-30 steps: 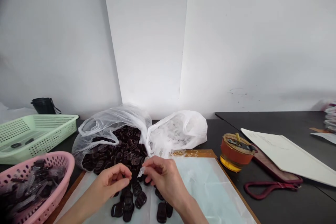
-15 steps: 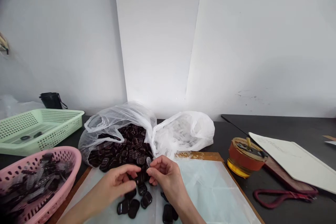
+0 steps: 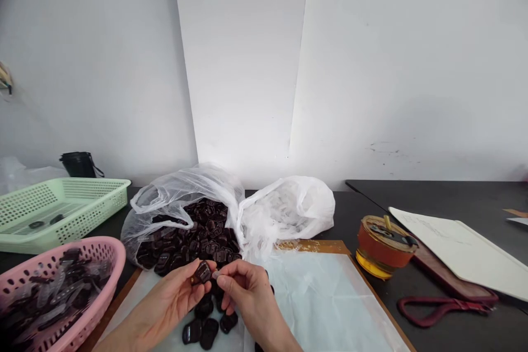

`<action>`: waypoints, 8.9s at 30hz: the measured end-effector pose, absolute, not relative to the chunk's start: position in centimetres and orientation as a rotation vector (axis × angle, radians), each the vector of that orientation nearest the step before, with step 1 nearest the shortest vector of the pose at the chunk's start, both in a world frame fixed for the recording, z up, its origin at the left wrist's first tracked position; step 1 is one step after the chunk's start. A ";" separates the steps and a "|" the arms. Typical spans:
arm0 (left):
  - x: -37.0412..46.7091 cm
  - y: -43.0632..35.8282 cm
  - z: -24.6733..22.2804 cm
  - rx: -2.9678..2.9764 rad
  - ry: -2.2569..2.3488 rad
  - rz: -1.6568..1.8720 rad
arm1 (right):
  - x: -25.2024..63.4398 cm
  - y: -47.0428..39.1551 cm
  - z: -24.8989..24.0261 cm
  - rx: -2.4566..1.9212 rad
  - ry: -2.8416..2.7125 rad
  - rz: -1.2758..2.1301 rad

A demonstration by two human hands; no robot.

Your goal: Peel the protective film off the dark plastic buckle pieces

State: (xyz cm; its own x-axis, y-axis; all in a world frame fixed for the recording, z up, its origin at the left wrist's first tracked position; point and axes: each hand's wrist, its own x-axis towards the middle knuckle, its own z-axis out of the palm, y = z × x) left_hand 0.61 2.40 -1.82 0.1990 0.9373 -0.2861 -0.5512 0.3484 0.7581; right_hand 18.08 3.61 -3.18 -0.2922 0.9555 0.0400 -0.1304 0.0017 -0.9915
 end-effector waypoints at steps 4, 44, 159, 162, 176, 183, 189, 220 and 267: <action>0.6 2.4 -2.1 0.662 0.830 1.071 | 18.2 3.4 -3.0 -0.981 -1.361 1.424; 0.5 2.9 -3.6 1.280 0.838 1.102 | 18.3 2.4 -1.2 -0.940 -1.173 1.819; 0.7 1.6 -2.2 1.775 1.297 1.057 | 18.5 3.5 -2.2 -1.067 -1.203 1.320; 0.6 1.9 -2.8 1.607 1.179 1.037 | 18.9 3.3 -1.3 -1.039 -1.200 1.317; 1.3 2.1 -3.5 1.326 0.820 0.993 | 18.4 2.6 -0.6 -0.697 -1.136 1.569; 1.1 2.4 -3.3 1.212 0.806 1.040 | 19.0 2.9 -1.1 -0.815 -1.179 1.612; 1.0 2.4 -3.2 1.238 0.826 1.030 | 19.2 3.0 -1.1 -0.931 -1.208 1.663; 1.3 2.4 -4.5 1.339 0.864 1.055 | 19.4 3.3 -1.3 -1.066 -1.336 1.577; 1.6 2.3 -4.6 1.308 0.883 1.082 | 19.1 3.3 -1.5 -1.044 -1.287 1.601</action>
